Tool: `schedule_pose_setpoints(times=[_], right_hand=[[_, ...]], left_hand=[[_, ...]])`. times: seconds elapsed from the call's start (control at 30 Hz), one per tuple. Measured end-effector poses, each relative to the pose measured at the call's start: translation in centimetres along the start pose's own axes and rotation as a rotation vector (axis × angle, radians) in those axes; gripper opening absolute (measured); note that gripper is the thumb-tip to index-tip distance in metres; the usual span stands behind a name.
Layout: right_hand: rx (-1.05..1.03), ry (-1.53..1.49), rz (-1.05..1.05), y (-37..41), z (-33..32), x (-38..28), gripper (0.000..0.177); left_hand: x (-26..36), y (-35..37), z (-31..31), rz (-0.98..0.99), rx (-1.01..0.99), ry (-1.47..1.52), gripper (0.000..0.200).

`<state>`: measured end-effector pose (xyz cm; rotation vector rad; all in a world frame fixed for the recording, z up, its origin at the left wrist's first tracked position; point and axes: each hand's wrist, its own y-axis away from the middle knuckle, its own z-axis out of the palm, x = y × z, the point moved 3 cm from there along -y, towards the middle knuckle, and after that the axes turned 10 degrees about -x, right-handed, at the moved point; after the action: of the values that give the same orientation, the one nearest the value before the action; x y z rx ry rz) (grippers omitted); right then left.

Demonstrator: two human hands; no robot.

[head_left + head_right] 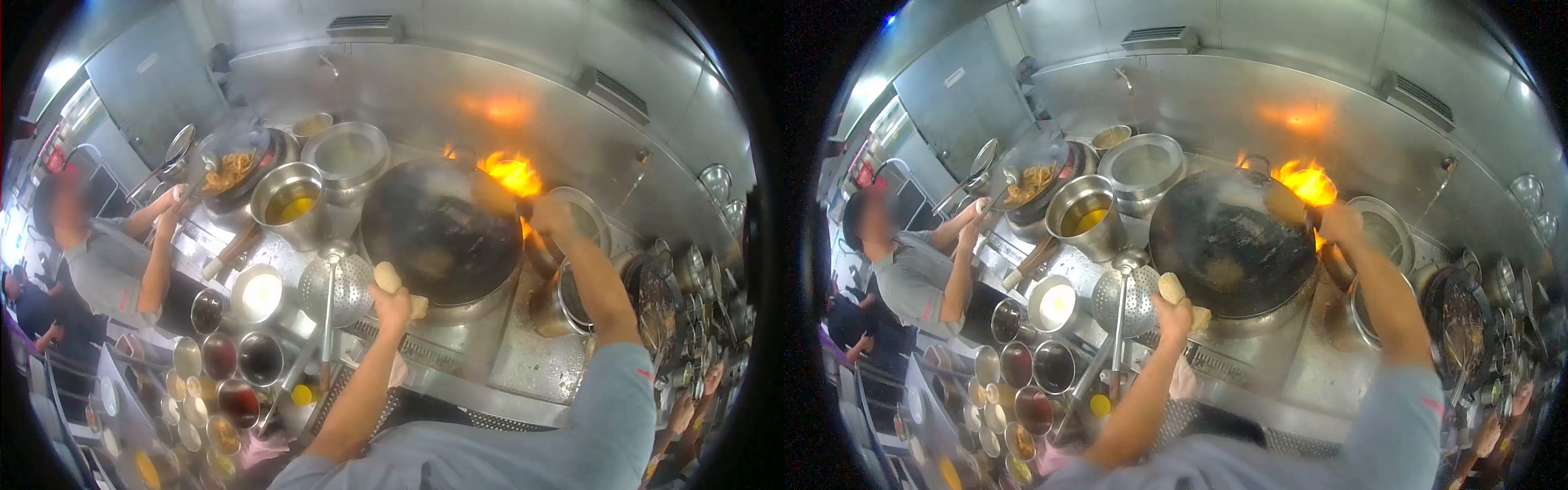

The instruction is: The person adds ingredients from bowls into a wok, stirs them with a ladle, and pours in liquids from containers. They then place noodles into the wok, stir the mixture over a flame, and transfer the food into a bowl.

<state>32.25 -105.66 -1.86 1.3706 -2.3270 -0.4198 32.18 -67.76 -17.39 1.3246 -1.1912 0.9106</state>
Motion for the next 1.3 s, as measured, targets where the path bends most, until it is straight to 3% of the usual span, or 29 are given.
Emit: schedule_pose_setpoints(times=[0.03,0.1,0.13,0.17,0.2,0.23,0.27,0.33,0.43,0.47,0.53,0.57,0.67,0.7,0.8,0.87,0.97,1.03,1.07,1.1,1.17,1.2,1.23,1.3], right_hand=[[0.074,-0.326,-0.020,2.7,-3.0,-0.9,0.063],[0.478,-0.612,-0.043,-0.5,0.1,-2.9,0.066],[0.403,-0.567,0.065,1.7,1.1,-6.6,0.077],[0.258,-0.577,-0.184,-4.8,7.0,-7.6,0.077],[0.115,-0.499,-0.271,-1.6,8.4,-12.2,0.075],[-0.066,-0.647,-0.505,0.7,9.0,-15.2,0.071],[-0.301,-0.812,-0.703,2.9,9.6,-17.9,0.066],[-0.576,-1.009,-0.807,8.4,7.6,-18.7,0.064],[-0.632,-0.972,-0.868,12.0,7.6,-20.2,0.065],[-0.611,-0.951,-0.858,12.9,8.4,-21.1,0.066],[-0.554,-0.932,-0.832,14.5,10.9,-23.2,0.067],[-0.526,-0.924,-0.817,15.3,12.4,-24.0,0.068],[-0.436,-0.922,-0.749,16.8,16.9,-25.7,0.070],[-0.400,-0.928,-0.716,17.3,18.6,-26.0,0.071],[-0.263,-0.949,-0.567,18.2,24.2,-24.7,0.074],[-0.142,-0.971,-0.351,20.4,29.2,-20.2,0.077],[0.014,-0.697,0.003,23.8,33.4,-16.1,0.081],[0.240,-0.325,0.054,24.3,33.7,-16.2,0.077],[0.472,-0.425,-0.009,25.7,31.3,-18.7,0.072],[0.245,-0.552,-0.095,27.9,27.1,-21.7,0.065],[0.097,-0.964,-0.436,24.9,30.4,-28.8,0.058],[-0.051,-0.955,-0.439,27.2,28.0,-33.2,0.066],[-0.291,-1.172,-0.448,25.3,30.3,-37.4,0.080],[-0.394,-1.457,-0.351,23.4,30.6,-43.8,0.078]], left_hand=[[0.1,0.1,-0.2,-0.012,0.013,0.001,0.059],[-1.0,-0.5,0.2,0.000,-0.005,-0.037,0.060],[0.3,0.3,0.2,-0.094,-0.022,0.009,0.061],[-1.7,-1.2,1.3,-0.093,-0.097,0.049,0.065],[-1.8,-1.4,1.4,-0.181,-0.178,0.041,0.080],[0.9,0.4,0.4,-0.225,-0.109,-0.059,0.091],[-1.0,-1.1,1.0,-0.167,-0.092,-0.053,0.093],[-1.9,-2.2,1.0,-0.138,-0.233,0.150,0.068],[-0.5,3.4,-5.4,0.043,-0.570,0.608,0.039],[1.3,8.1,-8.8,0.180,-0.643,0.788,0.043],[-1.5,12.1,-14.5,0.055,-0.654,0.731,0.075],[-5.0,13.6,-16.5,-0.052,-0.626,0.701,0.077],[-10.6,22.7,-24.7,-0.059,-0.502,0.815,0.072],[-16.8,24.2,-26.3,-0.228,-0.371,0.942,0.057],[-19.2,33.9,-31.1,-0.420,-0.028,0.996,0.045],[-21.4,36.7,-32.5,-0.452,0.036,0.991,0.048],[-25.3,37.4,-33.5,-0.434,-0.073,0.955,0.061],[-25.8,36.3,-34.5,-0.457,-0.106,0.482,0.071],[-22.9,35.6,-35.0,-0.421,-0.228,0.225,0.078],[-20.0,35.5,-34.6,-0.456,-0.304,0.324,0.069],[-18.4,34.4,-35.4,-0.423,-0.567,-0.017,0.057],[-20.2,34.3,-36.2,-0.444,-0.630,-0.075,0.054],[-23.6,33.7,-37.0,-0.459,-0.682,-0.121,0.053],[-29.2,33.3,-37.7,-0.406,-0.649,-0.274,0.043]])
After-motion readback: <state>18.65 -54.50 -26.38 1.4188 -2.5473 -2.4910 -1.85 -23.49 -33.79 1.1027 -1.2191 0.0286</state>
